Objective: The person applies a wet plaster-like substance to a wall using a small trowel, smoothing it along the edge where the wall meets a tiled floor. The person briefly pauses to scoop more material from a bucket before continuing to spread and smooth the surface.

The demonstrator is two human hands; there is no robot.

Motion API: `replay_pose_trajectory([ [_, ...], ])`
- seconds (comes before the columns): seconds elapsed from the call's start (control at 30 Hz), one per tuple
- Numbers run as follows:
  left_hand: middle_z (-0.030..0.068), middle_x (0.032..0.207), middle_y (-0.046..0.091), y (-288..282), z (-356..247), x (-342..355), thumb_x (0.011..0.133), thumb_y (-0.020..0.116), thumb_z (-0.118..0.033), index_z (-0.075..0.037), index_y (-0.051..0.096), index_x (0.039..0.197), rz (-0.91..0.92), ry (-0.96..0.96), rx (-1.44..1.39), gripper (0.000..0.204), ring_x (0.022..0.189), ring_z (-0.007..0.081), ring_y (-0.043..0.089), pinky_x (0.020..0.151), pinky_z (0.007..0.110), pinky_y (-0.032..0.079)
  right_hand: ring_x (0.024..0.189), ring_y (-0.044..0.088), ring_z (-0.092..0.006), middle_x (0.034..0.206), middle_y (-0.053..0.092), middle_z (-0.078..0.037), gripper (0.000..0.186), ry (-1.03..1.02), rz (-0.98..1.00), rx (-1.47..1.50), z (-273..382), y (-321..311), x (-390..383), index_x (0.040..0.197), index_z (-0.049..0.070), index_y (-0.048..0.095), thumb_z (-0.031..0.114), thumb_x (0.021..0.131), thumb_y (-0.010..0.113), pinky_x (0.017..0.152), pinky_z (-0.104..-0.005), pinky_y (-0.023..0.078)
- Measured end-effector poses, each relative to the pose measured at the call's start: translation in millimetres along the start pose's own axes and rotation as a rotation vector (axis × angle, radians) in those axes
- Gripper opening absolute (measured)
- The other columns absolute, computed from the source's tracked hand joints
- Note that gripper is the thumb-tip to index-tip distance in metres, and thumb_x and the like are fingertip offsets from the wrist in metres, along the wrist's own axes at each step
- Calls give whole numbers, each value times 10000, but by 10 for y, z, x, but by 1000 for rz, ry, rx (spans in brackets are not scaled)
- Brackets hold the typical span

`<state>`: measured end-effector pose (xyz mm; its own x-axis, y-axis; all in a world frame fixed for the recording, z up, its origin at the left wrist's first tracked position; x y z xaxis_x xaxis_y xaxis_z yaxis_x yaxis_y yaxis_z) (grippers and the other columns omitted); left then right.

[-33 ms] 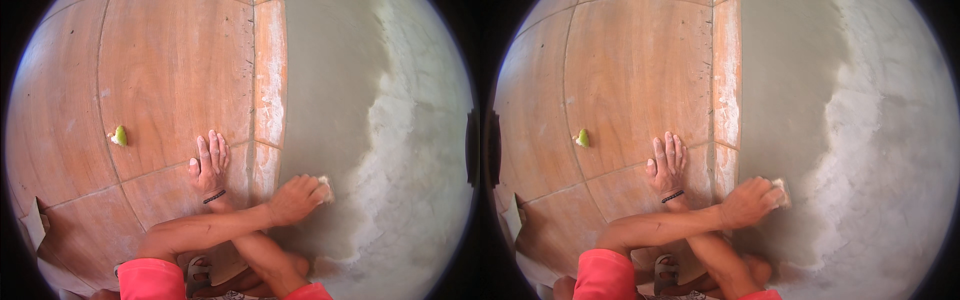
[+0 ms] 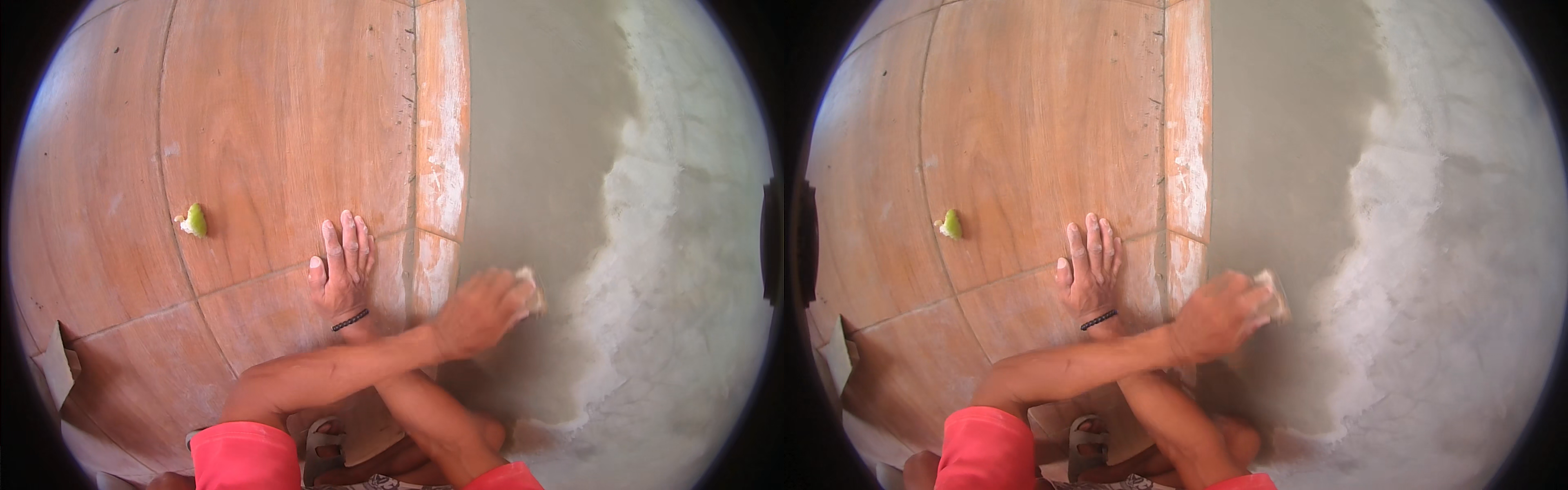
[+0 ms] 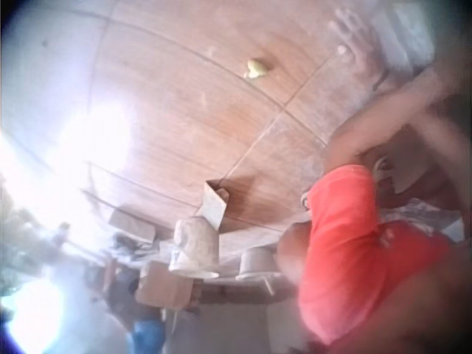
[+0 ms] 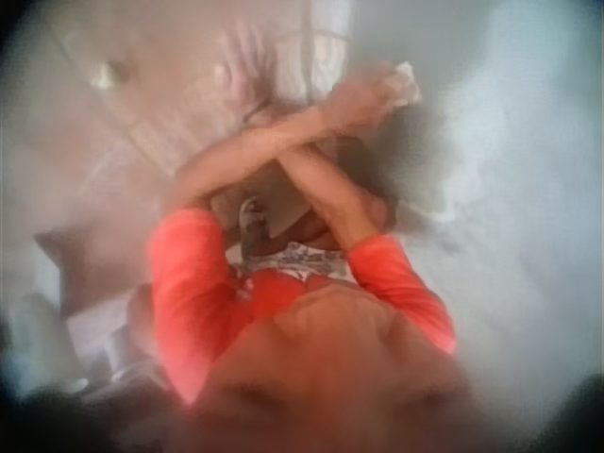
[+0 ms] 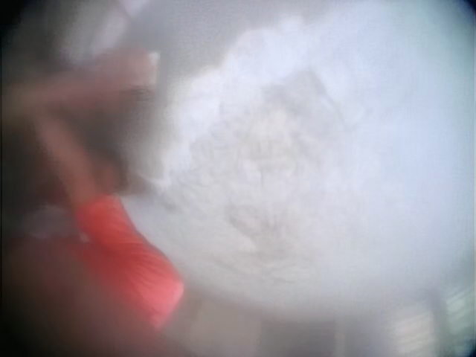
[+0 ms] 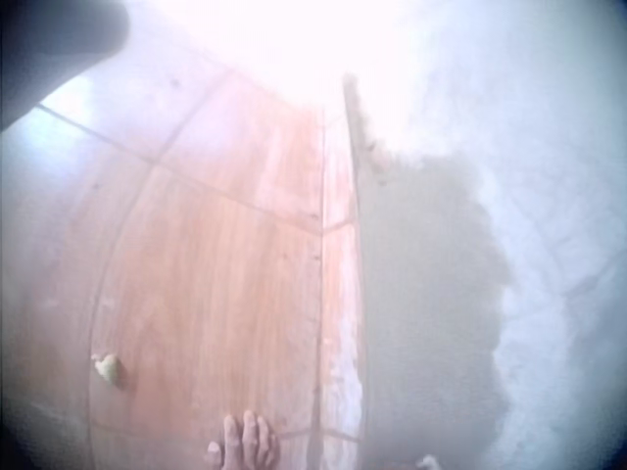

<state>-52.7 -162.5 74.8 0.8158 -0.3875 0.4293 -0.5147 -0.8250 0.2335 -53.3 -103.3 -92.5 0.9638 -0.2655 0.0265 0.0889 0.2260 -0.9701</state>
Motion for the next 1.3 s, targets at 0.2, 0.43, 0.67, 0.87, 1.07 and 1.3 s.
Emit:
replay_pose_trajectory([
  [0.2,271,1077,594,-960,1467,1008,953,563,-186,40,432,1235,-301,-480,128,385,1011,400,611,878,454,469,1382,320,-405,1514,338,-222,587,28,29,99,-48,29,32,1440,34,420,279,920,536,1126,-578,223],
  [0.43,256,1189,530,-595,1392,867,940,573,-169,29,430,1225,-223,-502,83,375,1062,414,569,873,452,466,1406,284,-404,1528,314,-219,564,-36,37,12,53,99,4,1424,41,444,293,925,516,1138,-574,204],
  [0.67,193,972,491,179,176,201,838,692,-139,6,459,1223,-21,-168,22,473,866,377,540,759,472,447,1396,302,-414,1507,355,-216,540,-15,-6,-21,45,-33,39,1400,42,474,244,900,492,1136,-546,221],
  [0.87,239,1101,521,-303,1018,571,899,643,-198,36,434,1235,-276,-407,83,460,959,417,558,827,464,459,1398,307,-410,1514,347,-211,535,-19,4,-25,48,-6,24,1408,55,467,251,911,497,1128,-563,233],
  [1.07,245,1117,535,-360,676,1285,913,626,-191,22,453,1187,-197,-420,108,388,960,400,581,796,438,484,1394,307,-416,1510,349,-218,535,-16,40,5,128,41,49,1391,38,480,235,895,510,1128,-563,228],
  [1.3,221,1057,551,-444,1001,852,884,655,-153,8,469,1171,-389,-480,153,378,942,381,590,767,442,484,1401,301,-410,1516,345,-215,554,-22,19,-27,69,-8,33,1408,33,457,249,899,500,1128,-560,220],
])
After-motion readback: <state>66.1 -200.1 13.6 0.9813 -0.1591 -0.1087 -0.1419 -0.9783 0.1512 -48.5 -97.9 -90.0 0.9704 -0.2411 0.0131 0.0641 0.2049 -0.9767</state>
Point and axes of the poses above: each hand's wrist, its own x-axis towards the middle knuckle, its own y-axis out of the palm, z = x × y, the point moved 10 cm from there along x, towards the middle knuckle
